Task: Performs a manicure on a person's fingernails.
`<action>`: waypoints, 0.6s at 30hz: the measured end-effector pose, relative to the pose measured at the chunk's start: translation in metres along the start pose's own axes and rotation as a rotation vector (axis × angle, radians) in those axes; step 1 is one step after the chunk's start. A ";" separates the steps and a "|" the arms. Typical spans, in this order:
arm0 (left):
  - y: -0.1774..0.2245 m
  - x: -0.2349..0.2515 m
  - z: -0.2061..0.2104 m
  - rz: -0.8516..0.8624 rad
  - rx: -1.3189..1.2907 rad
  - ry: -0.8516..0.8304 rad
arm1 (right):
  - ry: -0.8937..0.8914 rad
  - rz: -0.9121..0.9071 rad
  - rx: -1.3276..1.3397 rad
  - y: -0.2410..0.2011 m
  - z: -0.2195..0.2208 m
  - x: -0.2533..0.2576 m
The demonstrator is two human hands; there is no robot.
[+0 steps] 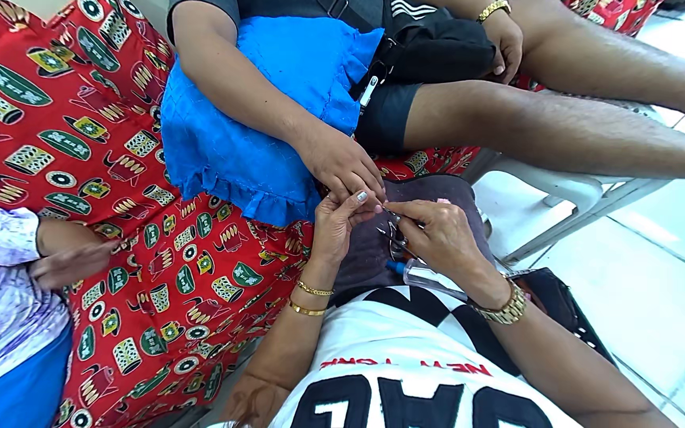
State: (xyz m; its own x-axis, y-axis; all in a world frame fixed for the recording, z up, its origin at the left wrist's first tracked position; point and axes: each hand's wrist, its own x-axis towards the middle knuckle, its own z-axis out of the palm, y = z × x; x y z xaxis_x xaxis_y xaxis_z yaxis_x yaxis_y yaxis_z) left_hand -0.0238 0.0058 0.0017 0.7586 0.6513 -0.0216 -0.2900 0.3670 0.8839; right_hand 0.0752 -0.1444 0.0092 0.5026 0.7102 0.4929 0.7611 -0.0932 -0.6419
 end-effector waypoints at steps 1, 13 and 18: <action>0.000 0.000 0.000 0.002 -0.002 0.000 | -0.004 0.001 0.006 0.000 -0.001 0.000; 0.001 0.000 0.001 0.003 0.009 0.001 | -0.015 0.027 0.034 -0.001 0.001 0.003; 0.001 0.000 0.001 0.010 0.004 0.001 | 0.003 0.011 0.026 -0.002 0.003 0.003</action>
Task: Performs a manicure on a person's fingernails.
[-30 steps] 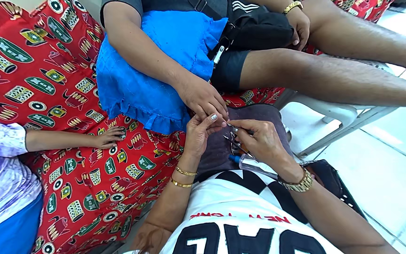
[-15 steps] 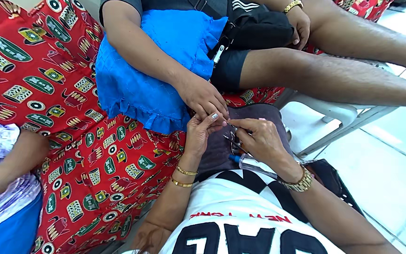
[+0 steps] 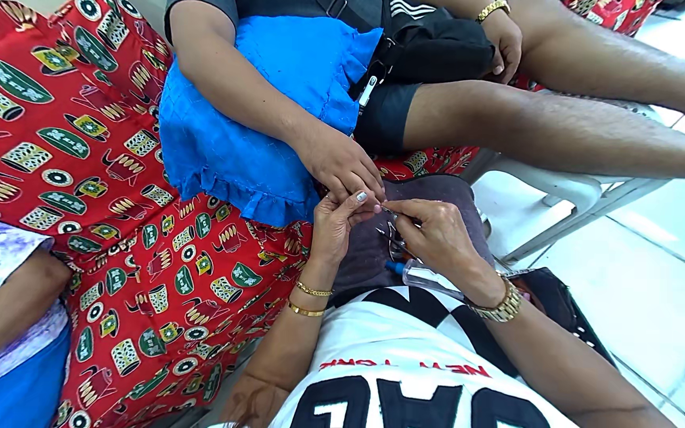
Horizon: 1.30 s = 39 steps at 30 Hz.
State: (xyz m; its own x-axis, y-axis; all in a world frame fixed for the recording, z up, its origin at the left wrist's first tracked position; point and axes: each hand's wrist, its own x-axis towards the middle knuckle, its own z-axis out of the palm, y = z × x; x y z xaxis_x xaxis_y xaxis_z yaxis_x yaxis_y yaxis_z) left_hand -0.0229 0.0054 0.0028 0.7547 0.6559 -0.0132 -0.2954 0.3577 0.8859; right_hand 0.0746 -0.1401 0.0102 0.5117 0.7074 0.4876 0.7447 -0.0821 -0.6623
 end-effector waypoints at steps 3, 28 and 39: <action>0.000 0.000 0.000 0.002 0.003 0.005 | 0.014 -0.020 -0.005 0.000 0.002 0.000; 0.000 -0.001 -0.004 -0.023 -0.040 -0.033 | -0.178 0.357 0.521 0.011 -0.009 0.008; 0.000 0.000 0.006 -0.052 -0.067 0.001 | -0.229 0.240 1.399 0.007 -0.007 0.044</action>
State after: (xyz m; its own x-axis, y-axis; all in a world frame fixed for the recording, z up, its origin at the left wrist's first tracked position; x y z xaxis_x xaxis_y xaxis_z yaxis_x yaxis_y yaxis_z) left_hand -0.0193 0.0019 0.0058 0.7694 0.6360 -0.0587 -0.2946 0.4349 0.8509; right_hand 0.1057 -0.1148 0.0312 0.3834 0.8818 0.2747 -0.4418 0.4364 -0.7838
